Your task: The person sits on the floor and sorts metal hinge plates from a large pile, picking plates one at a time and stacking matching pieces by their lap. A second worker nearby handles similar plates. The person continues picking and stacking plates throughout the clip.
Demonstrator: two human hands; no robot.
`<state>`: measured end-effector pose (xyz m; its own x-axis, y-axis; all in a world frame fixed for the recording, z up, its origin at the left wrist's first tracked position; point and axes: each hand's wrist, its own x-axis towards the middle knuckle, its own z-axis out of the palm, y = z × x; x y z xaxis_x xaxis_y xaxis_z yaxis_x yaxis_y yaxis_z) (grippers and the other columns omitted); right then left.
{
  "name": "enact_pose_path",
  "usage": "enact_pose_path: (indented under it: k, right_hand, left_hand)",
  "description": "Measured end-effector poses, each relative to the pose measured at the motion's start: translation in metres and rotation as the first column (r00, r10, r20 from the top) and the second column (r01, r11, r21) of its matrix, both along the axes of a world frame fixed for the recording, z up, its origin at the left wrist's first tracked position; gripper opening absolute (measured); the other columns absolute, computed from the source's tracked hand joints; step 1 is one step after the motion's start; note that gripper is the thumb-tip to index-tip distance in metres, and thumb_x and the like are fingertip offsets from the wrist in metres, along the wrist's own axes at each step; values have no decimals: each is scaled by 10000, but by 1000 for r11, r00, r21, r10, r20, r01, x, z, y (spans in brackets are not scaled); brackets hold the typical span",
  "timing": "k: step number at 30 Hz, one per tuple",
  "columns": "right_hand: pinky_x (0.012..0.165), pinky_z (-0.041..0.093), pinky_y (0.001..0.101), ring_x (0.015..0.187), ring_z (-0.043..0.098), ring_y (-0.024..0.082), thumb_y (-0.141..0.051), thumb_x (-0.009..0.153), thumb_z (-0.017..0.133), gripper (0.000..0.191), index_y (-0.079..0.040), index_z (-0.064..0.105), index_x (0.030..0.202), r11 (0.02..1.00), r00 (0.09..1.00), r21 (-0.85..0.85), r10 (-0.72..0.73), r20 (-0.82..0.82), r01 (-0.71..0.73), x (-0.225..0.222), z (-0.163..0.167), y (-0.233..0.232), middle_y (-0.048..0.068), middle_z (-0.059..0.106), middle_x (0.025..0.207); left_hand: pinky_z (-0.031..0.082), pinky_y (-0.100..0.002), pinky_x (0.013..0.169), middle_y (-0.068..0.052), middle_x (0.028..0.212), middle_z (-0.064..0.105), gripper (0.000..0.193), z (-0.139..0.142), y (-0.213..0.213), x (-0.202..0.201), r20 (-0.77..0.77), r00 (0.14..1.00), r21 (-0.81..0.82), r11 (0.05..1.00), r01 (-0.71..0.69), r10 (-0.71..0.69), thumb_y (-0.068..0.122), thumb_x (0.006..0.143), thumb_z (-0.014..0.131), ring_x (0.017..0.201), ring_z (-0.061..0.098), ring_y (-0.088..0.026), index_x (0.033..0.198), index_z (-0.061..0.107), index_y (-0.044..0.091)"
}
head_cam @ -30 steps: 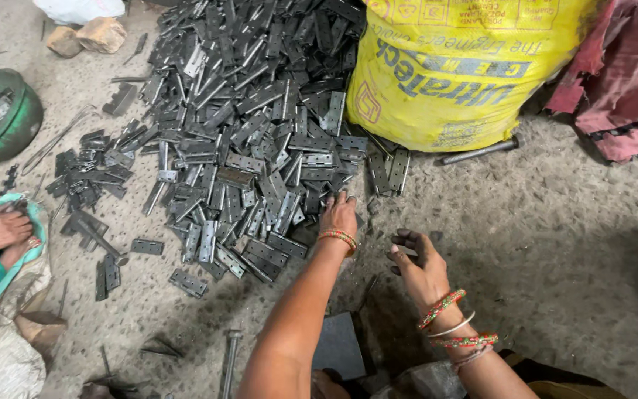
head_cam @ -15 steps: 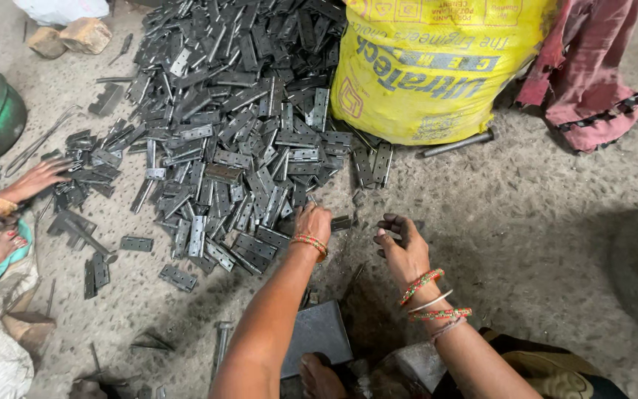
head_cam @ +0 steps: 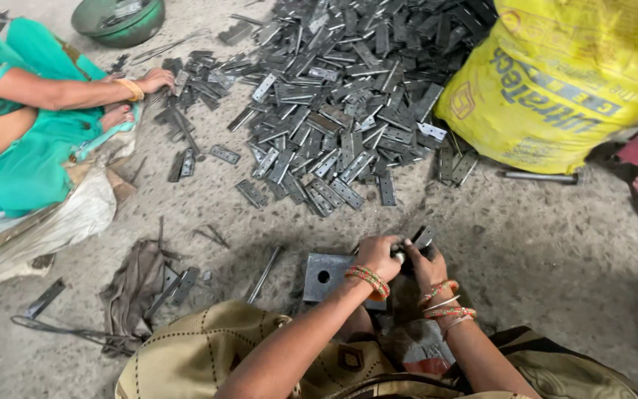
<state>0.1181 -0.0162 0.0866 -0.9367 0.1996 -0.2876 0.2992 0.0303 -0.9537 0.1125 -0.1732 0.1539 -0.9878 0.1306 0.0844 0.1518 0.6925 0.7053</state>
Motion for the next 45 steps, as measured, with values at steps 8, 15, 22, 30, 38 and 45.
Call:
enact_pose_path:
  k: [8,15,22,30,38,45]
  right_hand:
    - [846,559,365,960,731,231,-286,787,823,547,-20,681,1243,957,982,290,58,-178,-4,41,23,0,123,783,1085]
    - [952,570,416,1079,721,336,-315,705,889,708,-210,656,1365,579,973,784,188,138,-223,3,46,-69,170,745,1156]
    - [969,551,430,1121,684,360,-235,722,862,678,-297,633,1357,476,908,826,409,97,-302,-50,28,-118,147,722,1226]
    - [1008,536,411,1149,665,361,-163,751,860,659,-288,628,1355,422,809,786,564,163,-452,-76,21,-147,153,702,1227]
    - [1027,515,423,1183,642,355,-169,830,800,526,-196,643,1331,333,713,783,674,192,-526,-58,18,-150,146,693,1248]
    - [1020,486,436,1182,619,378,-217,787,824,425,-82,707,1173,295,705,910,709,-5,-290,-51,19,-133,161,660,1308]
  left_hand:
    - [581,-474,851,-206,1081,733,262,14,-214,7,176,919,-400,879,-262,354,104,823,704,994,711,-383,1081,745,81]
    - [629,-394,718,-140,1053,784,229,-26,-300,40,593,632,-667,745,38,499,250,1002,633,888,770,-244,1079,742,64]
    - [623,-405,759,-120,1041,805,268,-40,-310,13,587,570,-642,760,-105,575,272,1015,617,922,796,-235,1050,804,83]
    - [586,-440,889,-191,1133,739,317,-28,-303,-22,597,579,-372,831,-414,556,290,912,640,1050,720,-360,1105,755,66]
    - [561,-517,799,-212,1017,725,353,-30,-265,-25,680,561,-121,827,-549,472,280,929,597,924,728,-389,1177,682,43]
    - [588,-461,657,-216,949,692,571,74,-196,2,-371,857,327,914,-239,357,-35,790,538,785,719,-393,1360,511,-9]
